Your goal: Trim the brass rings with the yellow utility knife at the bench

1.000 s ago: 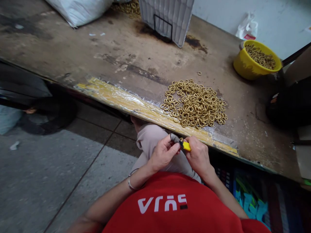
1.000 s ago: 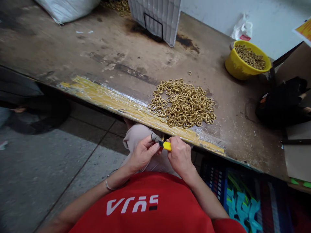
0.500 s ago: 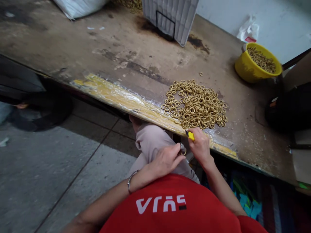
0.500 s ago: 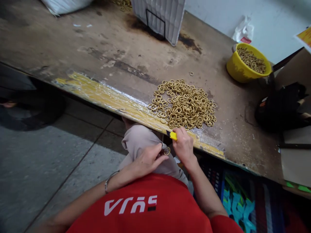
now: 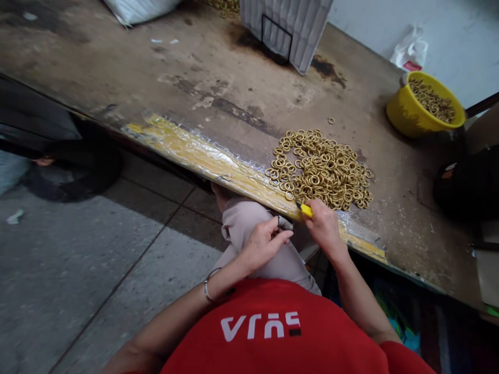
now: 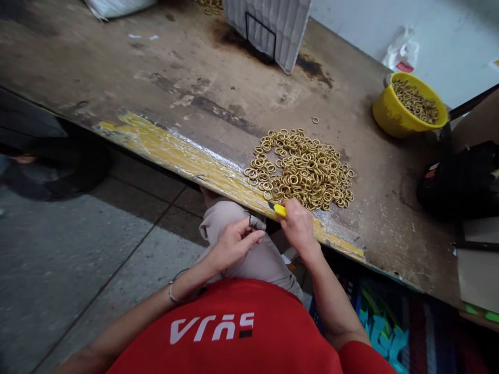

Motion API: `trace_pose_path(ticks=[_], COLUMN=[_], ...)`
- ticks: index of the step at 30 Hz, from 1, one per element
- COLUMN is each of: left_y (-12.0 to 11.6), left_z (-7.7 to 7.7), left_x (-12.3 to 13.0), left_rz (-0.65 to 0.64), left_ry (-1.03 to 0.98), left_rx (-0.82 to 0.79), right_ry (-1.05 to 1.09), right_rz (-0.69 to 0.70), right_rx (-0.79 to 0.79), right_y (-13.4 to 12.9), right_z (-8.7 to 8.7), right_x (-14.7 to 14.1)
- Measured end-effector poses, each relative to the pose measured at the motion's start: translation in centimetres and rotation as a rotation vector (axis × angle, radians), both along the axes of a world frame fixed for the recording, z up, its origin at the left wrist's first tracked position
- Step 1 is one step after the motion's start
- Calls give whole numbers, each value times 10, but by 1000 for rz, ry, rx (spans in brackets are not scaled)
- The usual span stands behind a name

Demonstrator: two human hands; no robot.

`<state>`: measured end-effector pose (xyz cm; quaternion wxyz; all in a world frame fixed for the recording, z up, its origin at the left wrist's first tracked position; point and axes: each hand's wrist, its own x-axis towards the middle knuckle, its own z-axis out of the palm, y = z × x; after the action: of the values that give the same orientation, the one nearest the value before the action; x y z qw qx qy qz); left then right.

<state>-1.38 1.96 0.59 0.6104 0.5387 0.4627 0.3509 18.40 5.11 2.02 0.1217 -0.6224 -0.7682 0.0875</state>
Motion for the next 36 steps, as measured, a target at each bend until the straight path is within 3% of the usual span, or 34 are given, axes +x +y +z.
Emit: trace_pose_path(ticks=[4, 7, 12, 17, 21, 27, 32, 36], left_y=[7, 12, 12, 7, 8, 7, 3, 0], left_z=[2, 4, 9, 14, 18, 20, 19, 21], left_x=[2, 6, 11, 12, 13, 4, -2, -1], left_rz=[78, 127, 177, 256, 237, 50, -76, -29], left_ry=[-158, -228, -251, -76, -184, -323, -474, -485], left_rx=[-117, -130, -65, 92, 18, -237, -444, -402], right_ry=[350, 540, 874, 1104, 955, 718, 676, 531], right_rz=[-66, -123, -171, -241, -107, 165, 208, 190], right_rx=[78, 30, -285, -498, -382, -189, -165, -61], right_y=[1, 0, -7, -17, -24, -28, -30, -38], right_z=[8, 16, 27, 31, 34, 42, 42, 38], right_x=[6, 4, -2, -7, -12, -10, -8, -9])
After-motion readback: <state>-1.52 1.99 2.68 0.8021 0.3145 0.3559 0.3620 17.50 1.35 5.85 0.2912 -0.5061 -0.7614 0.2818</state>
